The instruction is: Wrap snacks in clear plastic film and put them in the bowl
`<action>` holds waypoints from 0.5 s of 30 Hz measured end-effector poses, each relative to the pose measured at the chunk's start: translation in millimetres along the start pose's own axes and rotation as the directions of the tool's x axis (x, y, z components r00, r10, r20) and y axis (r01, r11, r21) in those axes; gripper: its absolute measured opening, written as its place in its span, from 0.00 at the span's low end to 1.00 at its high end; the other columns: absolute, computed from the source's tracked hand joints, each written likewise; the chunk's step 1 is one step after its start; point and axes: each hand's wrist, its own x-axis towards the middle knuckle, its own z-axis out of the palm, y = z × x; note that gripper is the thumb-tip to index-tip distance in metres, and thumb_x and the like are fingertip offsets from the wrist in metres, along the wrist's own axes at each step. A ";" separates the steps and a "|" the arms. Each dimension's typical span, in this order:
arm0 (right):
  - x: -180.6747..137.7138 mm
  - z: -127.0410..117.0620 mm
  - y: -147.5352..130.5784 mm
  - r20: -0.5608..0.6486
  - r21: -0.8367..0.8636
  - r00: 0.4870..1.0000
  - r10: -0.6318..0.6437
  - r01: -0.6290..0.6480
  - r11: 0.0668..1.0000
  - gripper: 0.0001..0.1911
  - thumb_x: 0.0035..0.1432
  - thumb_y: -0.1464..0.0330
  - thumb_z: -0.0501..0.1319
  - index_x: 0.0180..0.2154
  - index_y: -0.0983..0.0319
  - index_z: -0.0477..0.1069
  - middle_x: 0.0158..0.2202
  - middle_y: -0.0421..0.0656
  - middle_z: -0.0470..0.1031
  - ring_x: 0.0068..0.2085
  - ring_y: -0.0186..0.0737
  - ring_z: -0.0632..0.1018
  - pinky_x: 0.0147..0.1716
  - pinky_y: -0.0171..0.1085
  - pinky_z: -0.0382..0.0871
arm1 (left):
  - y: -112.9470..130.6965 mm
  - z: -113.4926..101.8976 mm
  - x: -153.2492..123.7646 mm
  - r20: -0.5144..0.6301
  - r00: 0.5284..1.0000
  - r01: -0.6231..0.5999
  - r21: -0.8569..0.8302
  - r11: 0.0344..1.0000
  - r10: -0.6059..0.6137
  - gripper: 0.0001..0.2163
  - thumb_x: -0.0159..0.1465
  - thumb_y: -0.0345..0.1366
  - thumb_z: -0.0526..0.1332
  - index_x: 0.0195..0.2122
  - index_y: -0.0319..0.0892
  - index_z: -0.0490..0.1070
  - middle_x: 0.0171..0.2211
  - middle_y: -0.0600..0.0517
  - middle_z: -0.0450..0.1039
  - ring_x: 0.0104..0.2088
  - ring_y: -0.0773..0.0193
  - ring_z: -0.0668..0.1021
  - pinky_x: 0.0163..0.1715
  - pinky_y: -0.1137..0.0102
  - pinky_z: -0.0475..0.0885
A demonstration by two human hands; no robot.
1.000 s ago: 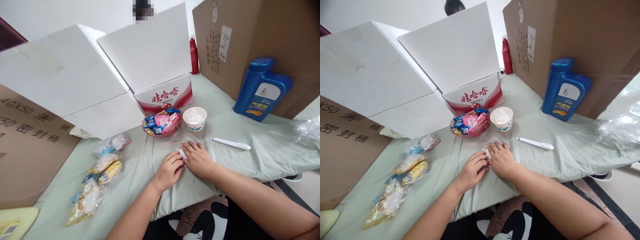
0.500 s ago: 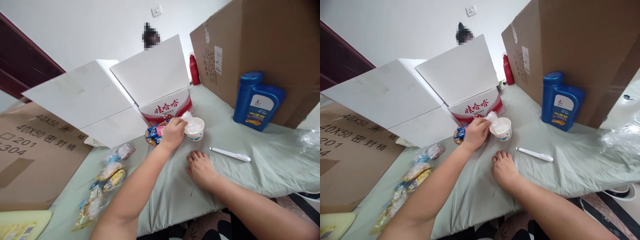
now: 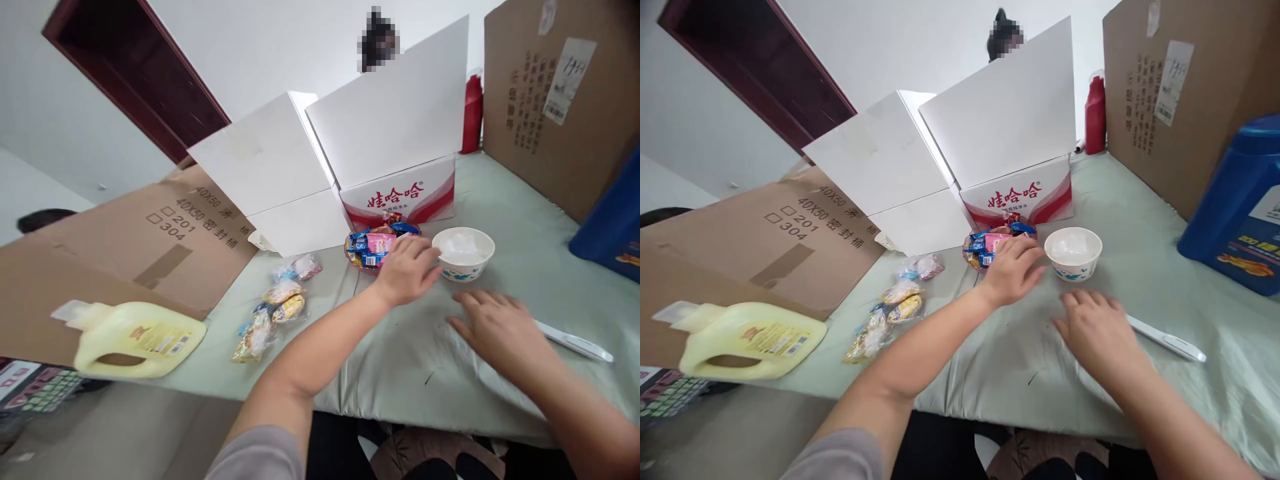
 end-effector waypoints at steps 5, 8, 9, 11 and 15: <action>-6.9 -16.3 37.5 0.093 -0.236 0.960 0.264 -0.236 0.943 0.11 0.61 0.60 0.59 0.36 0.62 0.74 0.39 0.52 0.78 0.41 0.56 0.76 0.47 0.54 0.59 | -83.1 -44.7 -74.8 0.114 0.657 0.622 0.477 0.621 -0.745 0.14 0.67 0.36 0.51 0.51 0.40 0.67 0.51 0.40 0.69 0.54 0.52 0.69 0.53 0.59 0.63; -1.7 -14.2 47.5 0.255 -0.233 0.903 0.346 -0.290 0.928 0.09 0.61 0.62 0.58 0.37 0.60 0.73 0.40 0.50 0.77 0.41 0.55 0.76 0.43 0.52 0.60 | -135.9 -55.0 -101.3 0.097 0.448 0.698 0.583 0.415 -0.889 0.18 0.63 0.35 0.54 0.53 0.33 0.66 0.52 0.31 0.67 0.54 0.41 0.69 0.48 0.51 0.66; 1.4 -12.5 48.6 0.295 -0.210 0.889 0.351 -0.298 0.931 0.08 0.62 0.63 0.58 0.37 0.60 0.73 0.40 0.50 0.77 0.41 0.54 0.76 0.40 0.50 0.61 | -148.8 -54.3 -106.6 0.107 0.392 0.702 0.607 0.372 -0.914 0.19 0.63 0.36 0.55 0.54 0.34 0.65 0.53 0.30 0.66 0.54 0.39 0.69 0.47 0.51 0.67; 7.6 -9.1 48.8 0.332 -0.158 0.881 0.337 -0.300 0.941 0.08 0.62 0.67 0.55 0.36 0.61 0.72 0.40 0.51 0.76 0.43 0.53 0.75 0.35 0.44 0.61 | -165.4 -48.1 -112.1 0.144 0.320 0.693 0.638 0.335 -0.937 0.20 0.62 0.36 0.56 0.55 0.35 0.65 0.54 0.30 0.65 0.54 0.39 0.70 0.46 0.52 0.68; 14.6 -3.9 45.0 0.317 -0.107 0.910 0.268 -0.246 0.963 0.11 0.62 0.75 0.51 0.36 0.64 0.72 0.38 0.51 0.74 0.42 0.50 0.74 0.33 0.40 0.60 | -165.4 -32.1 -110.8 0.230 0.333 0.644 0.653 0.399 -0.914 0.18 0.63 0.31 0.53 0.53 0.33 0.67 0.54 0.29 0.64 0.53 0.41 0.71 0.48 0.54 0.66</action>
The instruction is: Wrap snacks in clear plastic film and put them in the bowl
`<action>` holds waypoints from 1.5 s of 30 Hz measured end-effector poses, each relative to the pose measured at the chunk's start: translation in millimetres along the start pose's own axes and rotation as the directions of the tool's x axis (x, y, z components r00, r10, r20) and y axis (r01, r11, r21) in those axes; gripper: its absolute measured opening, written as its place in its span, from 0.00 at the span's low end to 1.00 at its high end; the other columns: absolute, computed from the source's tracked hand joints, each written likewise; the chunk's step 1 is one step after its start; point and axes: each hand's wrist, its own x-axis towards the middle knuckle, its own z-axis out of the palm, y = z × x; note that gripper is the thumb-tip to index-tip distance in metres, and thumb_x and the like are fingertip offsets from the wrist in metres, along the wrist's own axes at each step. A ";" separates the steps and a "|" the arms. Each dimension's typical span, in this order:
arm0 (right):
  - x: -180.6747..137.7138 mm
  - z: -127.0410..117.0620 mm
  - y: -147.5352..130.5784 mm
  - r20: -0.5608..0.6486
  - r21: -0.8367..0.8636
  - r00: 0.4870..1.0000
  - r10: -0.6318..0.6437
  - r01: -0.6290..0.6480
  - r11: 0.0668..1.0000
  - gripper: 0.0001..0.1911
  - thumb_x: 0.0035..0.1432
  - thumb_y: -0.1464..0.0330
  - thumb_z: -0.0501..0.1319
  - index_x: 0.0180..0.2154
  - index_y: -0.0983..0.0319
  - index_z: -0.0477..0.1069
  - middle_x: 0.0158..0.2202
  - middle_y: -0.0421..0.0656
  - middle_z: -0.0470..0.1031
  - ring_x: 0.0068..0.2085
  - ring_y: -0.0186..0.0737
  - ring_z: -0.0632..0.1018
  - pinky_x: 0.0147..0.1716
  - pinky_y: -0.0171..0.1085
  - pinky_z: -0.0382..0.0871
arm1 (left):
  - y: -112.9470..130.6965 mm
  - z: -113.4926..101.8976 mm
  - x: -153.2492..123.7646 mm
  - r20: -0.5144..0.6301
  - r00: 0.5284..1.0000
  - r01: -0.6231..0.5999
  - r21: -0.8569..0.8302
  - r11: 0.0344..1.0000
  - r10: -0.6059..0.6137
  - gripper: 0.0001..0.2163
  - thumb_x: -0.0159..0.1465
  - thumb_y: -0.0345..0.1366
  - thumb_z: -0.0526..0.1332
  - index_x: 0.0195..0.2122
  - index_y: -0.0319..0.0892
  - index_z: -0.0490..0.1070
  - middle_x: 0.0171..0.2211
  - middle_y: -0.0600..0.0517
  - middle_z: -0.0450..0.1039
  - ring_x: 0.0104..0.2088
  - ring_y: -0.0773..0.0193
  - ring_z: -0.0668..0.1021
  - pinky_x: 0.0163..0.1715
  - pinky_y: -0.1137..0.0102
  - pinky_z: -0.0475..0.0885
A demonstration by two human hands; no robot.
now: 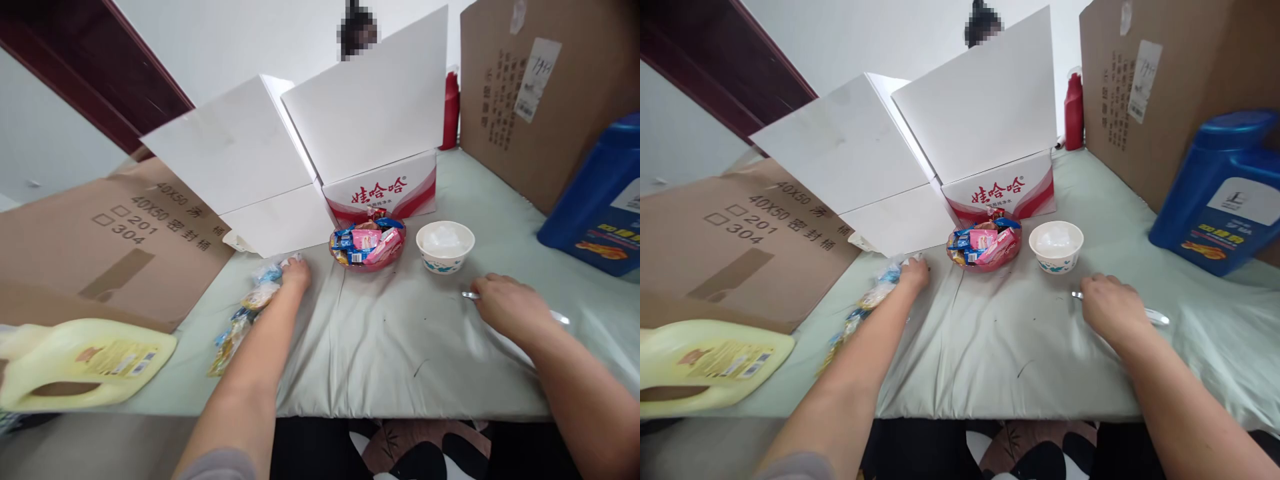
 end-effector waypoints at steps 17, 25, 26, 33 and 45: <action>-22.6 -1.5 -56.6 -0.420 0.119 0.833 -0.361 0.445 0.888 0.11 0.64 0.76 0.51 0.41 0.64 0.71 0.37 0.48 0.72 0.38 0.44 0.73 0.37 0.40 0.61 | 69.8 -6.0 -171.5 -0.351 0.204 -0.933 -0.354 0.072 0.914 0.13 0.52 0.21 0.57 0.35 0.43 0.72 0.58 0.50 0.65 0.63 0.49 0.61 0.61 0.55 0.62; -33.0 3.7 -82.9 -0.329 0.077 0.707 -0.626 0.681 0.729 0.18 0.59 0.79 0.54 0.49 0.62 0.71 0.41 0.48 0.72 0.40 0.43 0.72 0.38 0.41 0.61 | 65.2 16.9 -146.8 -0.519 0.538 -0.662 -0.748 -0.049 0.664 0.15 0.53 0.34 0.68 0.40 0.43 0.65 0.58 0.41 0.60 0.60 0.48 0.66 0.56 0.53 0.65; -33.7 2.6 -84.5 -0.278 0.079 0.714 -0.643 0.684 0.725 0.18 0.58 0.80 0.55 0.48 0.61 0.72 0.40 0.47 0.72 0.39 0.43 0.72 0.37 0.40 0.61 | 64.5 18.6 -145.9 -0.490 0.571 -0.659 -0.752 0.012 0.658 0.21 0.51 0.36 0.70 0.43 0.44 0.64 0.56 0.42 0.62 0.59 0.48 0.67 0.56 0.53 0.65; -18.6 -5.7 -54.2 -0.113 -0.011 0.951 -0.289 0.290 0.957 0.12 0.59 0.78 0.54 0.37 0.63 0.76 0.34 0.49 0.73 0.37 0.47 0.74 0.37 0.43 0.64 | 66.6 23.6 -147.9 -0.334 0.660 -0.627 -0.739 0.248 0.673 0.35 0.49 0.32 0.72 0.57 0.45 0.59 0.51 0.45 0.68 0.50 0.53 0.74 0.51 0.57 0.71; -23.8 4.0 -84.6 -0.450 0.402 0.785 -0.427 0.604 0.688 0.11 0.59 0.74 0.57 0.44 0.62 0.72 0.37 0.47 0.77 0.41 0.44 0.75 0.41 0.41 0.69 | 68.1 17.5 -151.0 -0.526 0.511 -0.755 -0.653 0.062 0.680 0.13 0.62 0.36 0.64 0.47 0.43 0.68 0.42 0.47 0.72 0.45 0.57 0.74 0.46 0.61 0.71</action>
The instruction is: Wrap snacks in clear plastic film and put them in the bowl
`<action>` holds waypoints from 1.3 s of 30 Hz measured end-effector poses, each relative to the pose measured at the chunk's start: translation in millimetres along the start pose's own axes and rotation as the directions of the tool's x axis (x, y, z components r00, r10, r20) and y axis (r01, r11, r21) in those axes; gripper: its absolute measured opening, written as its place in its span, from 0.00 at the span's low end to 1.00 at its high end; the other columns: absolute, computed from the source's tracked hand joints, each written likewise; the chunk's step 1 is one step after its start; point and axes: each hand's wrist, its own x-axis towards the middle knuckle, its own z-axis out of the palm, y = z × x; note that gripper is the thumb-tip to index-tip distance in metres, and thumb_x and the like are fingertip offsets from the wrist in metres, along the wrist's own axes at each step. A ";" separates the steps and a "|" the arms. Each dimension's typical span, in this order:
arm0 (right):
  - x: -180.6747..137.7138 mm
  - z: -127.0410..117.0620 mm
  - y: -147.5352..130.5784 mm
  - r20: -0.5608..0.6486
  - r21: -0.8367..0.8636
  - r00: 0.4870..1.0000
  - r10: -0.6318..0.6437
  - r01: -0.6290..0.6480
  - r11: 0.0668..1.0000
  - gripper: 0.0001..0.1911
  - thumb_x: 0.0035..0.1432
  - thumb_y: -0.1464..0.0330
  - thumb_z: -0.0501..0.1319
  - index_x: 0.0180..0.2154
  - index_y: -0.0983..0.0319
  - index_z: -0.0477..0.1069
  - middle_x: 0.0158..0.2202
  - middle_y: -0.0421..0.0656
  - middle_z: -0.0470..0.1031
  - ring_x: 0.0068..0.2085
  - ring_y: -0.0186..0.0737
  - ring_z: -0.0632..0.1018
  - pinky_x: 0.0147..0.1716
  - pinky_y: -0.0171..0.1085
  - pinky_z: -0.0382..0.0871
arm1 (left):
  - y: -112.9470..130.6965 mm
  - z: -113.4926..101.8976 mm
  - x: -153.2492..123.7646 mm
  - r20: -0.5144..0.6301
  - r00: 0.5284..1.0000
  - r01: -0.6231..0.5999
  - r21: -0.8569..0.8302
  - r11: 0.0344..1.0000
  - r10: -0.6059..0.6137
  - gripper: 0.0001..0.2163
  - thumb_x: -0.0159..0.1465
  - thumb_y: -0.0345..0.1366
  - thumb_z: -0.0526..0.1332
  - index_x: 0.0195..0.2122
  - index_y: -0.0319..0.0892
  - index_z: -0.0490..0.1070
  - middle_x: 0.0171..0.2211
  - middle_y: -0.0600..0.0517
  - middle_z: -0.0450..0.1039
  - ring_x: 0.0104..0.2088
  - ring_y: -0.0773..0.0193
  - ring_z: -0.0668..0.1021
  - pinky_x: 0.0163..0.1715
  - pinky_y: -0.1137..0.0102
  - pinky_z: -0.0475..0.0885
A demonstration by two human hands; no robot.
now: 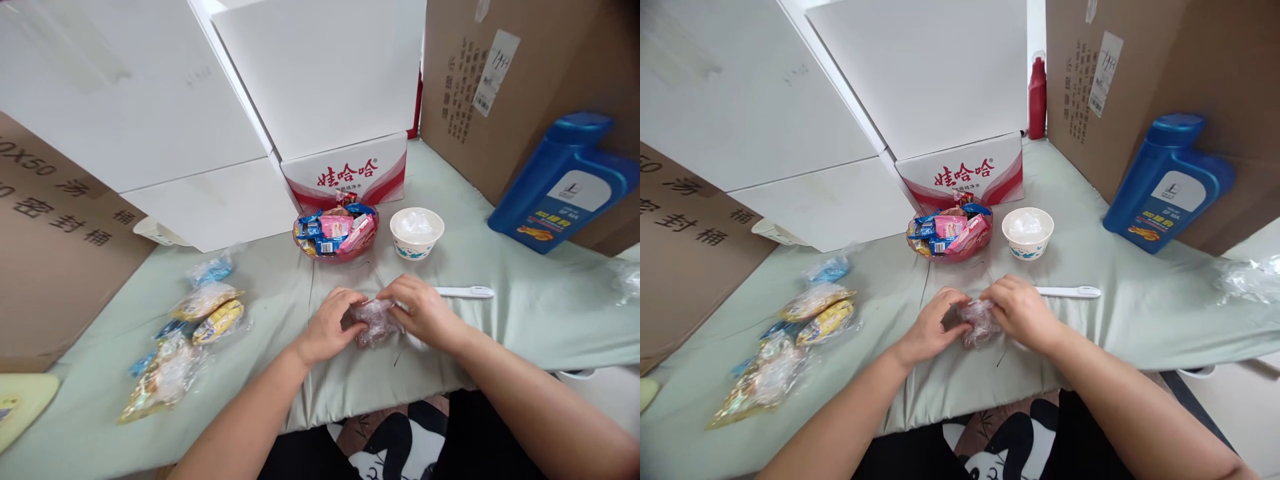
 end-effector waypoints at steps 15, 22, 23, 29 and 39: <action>-0.8 -16.0 29.2 -0.198 -0.343 0.914 0.354 -0.403 0.849 0.18 0.56 0.78 0.51 0.46 0.65 0.71 0.46 0.53 0.75 0.48 0.54 0.72 0.46 0.47 0.65 | -28.3 -26.2 3.3 -0.427 0.834 0.233 -0.300 0.925 -0.349 0.04 0.54 0.31 0.58 0.23 0.42 0.67 0.37 0.48 0.70 0.40 0.59 0.75 0.40 0.66 0.71; -1.0 -16.9 1.0 -0.099 -0.055 0.981 -0.166 0.162 0.985 0.13 0.61 0.74 0.52 0.44 0.60 0.72 0.40 0.48 0.75 0.43 0.45 0.74 0.44 0.45 0.70 | -15.7 -41.5 -4.1 -0.869 0.490 0.014 0.080 0.997 0.063 0.05 0.59 0.31 0.58 0.36 0.44 0.65 0.33 0.53 0.67 0.33 0.66 0.75 0.35 0.68 0.73; -0.7 -13.9 -2.5 0.003 -0.036 0.977 -0.214 0.214 0.976 0.12 0.62 0.74 0.53 0.43 0.61 0.72 0.38 0.47 0.75 0.42 0.44 0.74 0.43 0.44 0.70 | -6.6 -40.2 -7.8 -0.801 0.560 -0.075 0.202 0.976 0.209 0.05 0.60 0.31 0.58 0.37 0.44 0.65 0.32 0.53 0.68 0.32 0.66 0.76 0.34 0.68 0.74; -3.5 9.1 4.3 0.126 -0.263 0.991 -0.049 0.081 0.961 0.17 0.62 0.71 0.58 0.53 0.66 0.70 0.57 0.58 0.67 0.56 0.55 0.70 0.50 0.53 0.69 | 25.5 -15.1 -12.2 -0.002 0.924 -0.356 0.362 0.861 0.383 0.07 0.62 0.29 0.59 0.40 0.44 0.71 0.33 0.51 0.77 0.36 0.62 0.78 0.38 0.67 0.75; -1.5 3.4 -0.3 0.022 -0.251 0.990 -0.142 0.143 0.957 0.15 0.63 0.70 0.57 0.51 0.62 0.71 0.56 0.54 0.70 0.58 0.53 0.68 0.52 0.54 0.68 | -11.0 -10.0 -4.5 -0.076 0.992 0.129 0.548 0.826 -0.104 0.16 0.67 0.36 0.56 0.55 0.42 0.67 0.57 0.40 0.68 0.55 0.48 0.72 0.53 0.51 0.68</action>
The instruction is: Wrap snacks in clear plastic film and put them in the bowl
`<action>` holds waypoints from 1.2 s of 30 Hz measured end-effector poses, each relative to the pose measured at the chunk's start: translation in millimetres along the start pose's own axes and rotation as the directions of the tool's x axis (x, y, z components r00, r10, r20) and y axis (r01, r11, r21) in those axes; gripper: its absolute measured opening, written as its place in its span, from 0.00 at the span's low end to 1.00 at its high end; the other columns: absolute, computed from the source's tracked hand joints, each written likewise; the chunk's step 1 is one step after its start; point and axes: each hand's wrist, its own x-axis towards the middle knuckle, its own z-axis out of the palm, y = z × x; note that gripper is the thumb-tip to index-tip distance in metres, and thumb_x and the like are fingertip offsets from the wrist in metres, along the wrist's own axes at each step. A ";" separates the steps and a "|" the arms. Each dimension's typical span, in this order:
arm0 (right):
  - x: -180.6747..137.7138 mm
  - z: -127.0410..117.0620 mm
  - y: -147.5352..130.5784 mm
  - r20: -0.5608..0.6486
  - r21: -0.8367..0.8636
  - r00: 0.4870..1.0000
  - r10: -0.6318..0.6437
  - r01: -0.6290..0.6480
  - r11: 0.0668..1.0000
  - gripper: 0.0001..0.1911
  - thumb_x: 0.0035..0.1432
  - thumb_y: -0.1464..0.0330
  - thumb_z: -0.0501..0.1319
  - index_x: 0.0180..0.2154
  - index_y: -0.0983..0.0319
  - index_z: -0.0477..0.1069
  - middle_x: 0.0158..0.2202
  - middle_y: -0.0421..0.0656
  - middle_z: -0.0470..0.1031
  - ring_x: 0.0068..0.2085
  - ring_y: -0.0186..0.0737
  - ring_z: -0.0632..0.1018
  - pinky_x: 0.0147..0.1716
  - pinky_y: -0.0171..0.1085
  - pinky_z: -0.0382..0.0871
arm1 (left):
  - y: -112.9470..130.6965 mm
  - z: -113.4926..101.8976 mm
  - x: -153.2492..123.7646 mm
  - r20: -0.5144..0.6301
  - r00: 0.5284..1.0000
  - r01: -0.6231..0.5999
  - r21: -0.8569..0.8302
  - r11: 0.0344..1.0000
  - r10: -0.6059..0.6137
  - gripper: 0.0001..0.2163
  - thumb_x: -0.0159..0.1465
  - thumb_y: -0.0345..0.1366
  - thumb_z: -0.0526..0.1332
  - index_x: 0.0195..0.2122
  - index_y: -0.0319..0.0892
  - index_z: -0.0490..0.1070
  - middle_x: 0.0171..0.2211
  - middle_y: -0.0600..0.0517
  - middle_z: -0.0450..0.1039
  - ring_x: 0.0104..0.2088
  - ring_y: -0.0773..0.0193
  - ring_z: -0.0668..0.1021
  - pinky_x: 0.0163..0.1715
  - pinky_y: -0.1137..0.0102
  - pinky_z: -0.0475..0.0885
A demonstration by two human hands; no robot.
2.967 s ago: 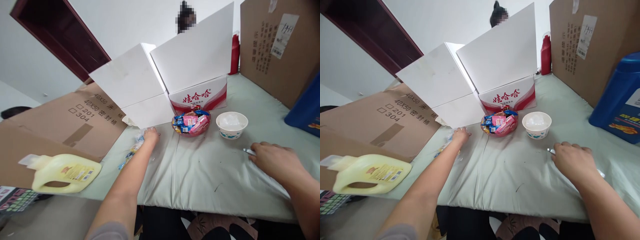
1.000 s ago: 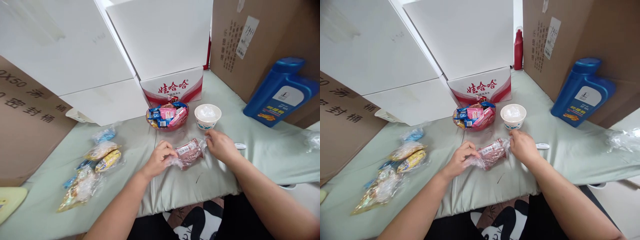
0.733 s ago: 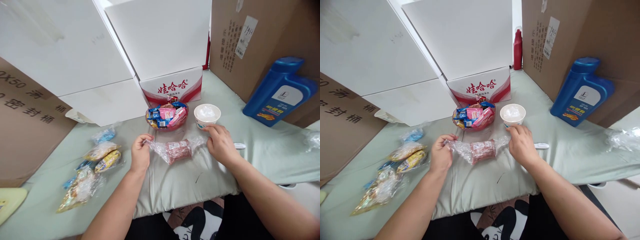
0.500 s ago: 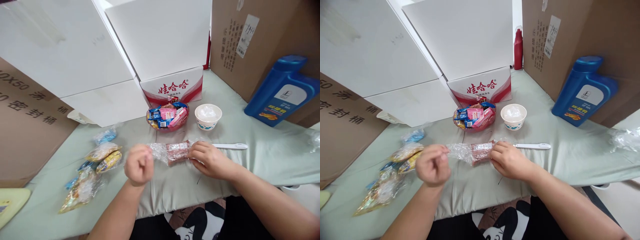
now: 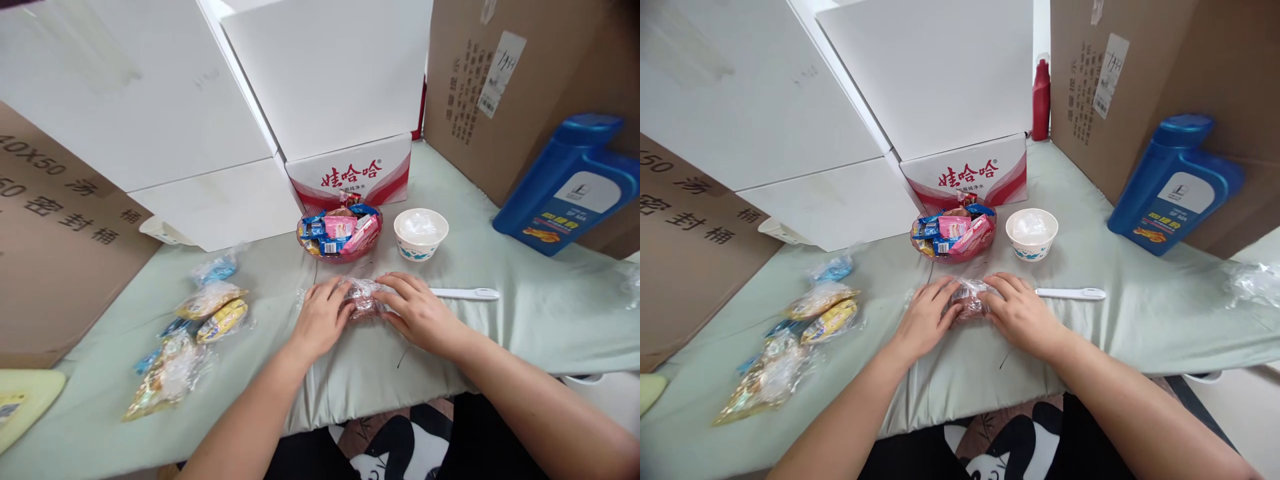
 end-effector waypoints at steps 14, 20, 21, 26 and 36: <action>-1.6 5.2 -4.1 0.138 0.005 0.980 -0.141 0.142 0.990 0.20 0.66 0.72 0.52 0.59 0.62 0.65 0.60 0.52 0.67 0.57 0.47 0.70 0.51 0.46 0.70 | -4.7 0.4 3.2 -0.120 0.987 0.071 -0.249 0.966 -0.104 0.27 0.63 0.28 0.55 0.64 0.47 0.56 0.46 0.47 0.70 0.34 0.64 0.75 0.43 0.65 0.73; 0.7 7.3 0.3 0.310 -0.229 0.899 0.310 -0.246 0.942 0.19 0.68 0.70 0.48 0.57 0.66 0.67 0.50 0.55 0.74 0.44 0.47 0.77 0.42 0.43 0.72 | -22.0 -2.3 5.8 -0.272 0.904 0.273 -0.228 0.935 -0.330 0.22 0.60 0.26 0.56 0.57 0.43 0.65 0.49 0.46 0.67 0.28 0.68 0.74 0.42 0.65 0.74; 1.9 4.7 0.0 0.333 -0.269 0.871 0.362 -0.280 0.922 0.19 0.68 0.70 0.48 0.55 0.66 0.68 0.47 0.53 0.75 0.41 0.46 0.78 0.38 0.42 0.72 | -24.9 -4.3 6.5 -0.315 0.881 0.297 -0.211 0.931 -0.353 0.20 0.60 0.26 0.56 0.54 0.42 0.67 0.48 0.46 0.67 0.28 0.67 0.74 0.42 0.65 0.74; 4.8 -4.2 -2.7 0.322 -0.338 0.842 0.433 -0.325 0.883 0.16 0.68 0.64 0.51 0.41 0.64 0.76 0.37 0.50 0.76 0.40 0.48 0.76 0.38 0.42 0.68 | -20.6 -21.9 5.4 -0.660 0.734 0.175 -0.041 0.984 -0.158 0.13 0.60 0.28 0.59 0.47 0.40 0.71 0.44 0.44 0.67 0.44 0.56 0.74 0.48 0.59 0.70; -0.5 3.8 1.2 0.178 -0.238 0.951 0.253 -0.208 0.949 0.19 0.61 0.66 0.61 0.52 0.68 0.71 0.40 0.51 0.76 0.45 0.53 0.72 0.46 0.48 0.64 | -2.8 -9.8 3.7 -0.019 0.997 -0.078 -0.038 0.996 0.078 0.12 0.64 0.40 0.62 0.46 0.40 0.74 0.38 0.46 0.75 0.42 0.53 0.74 0.44 0.58 0.70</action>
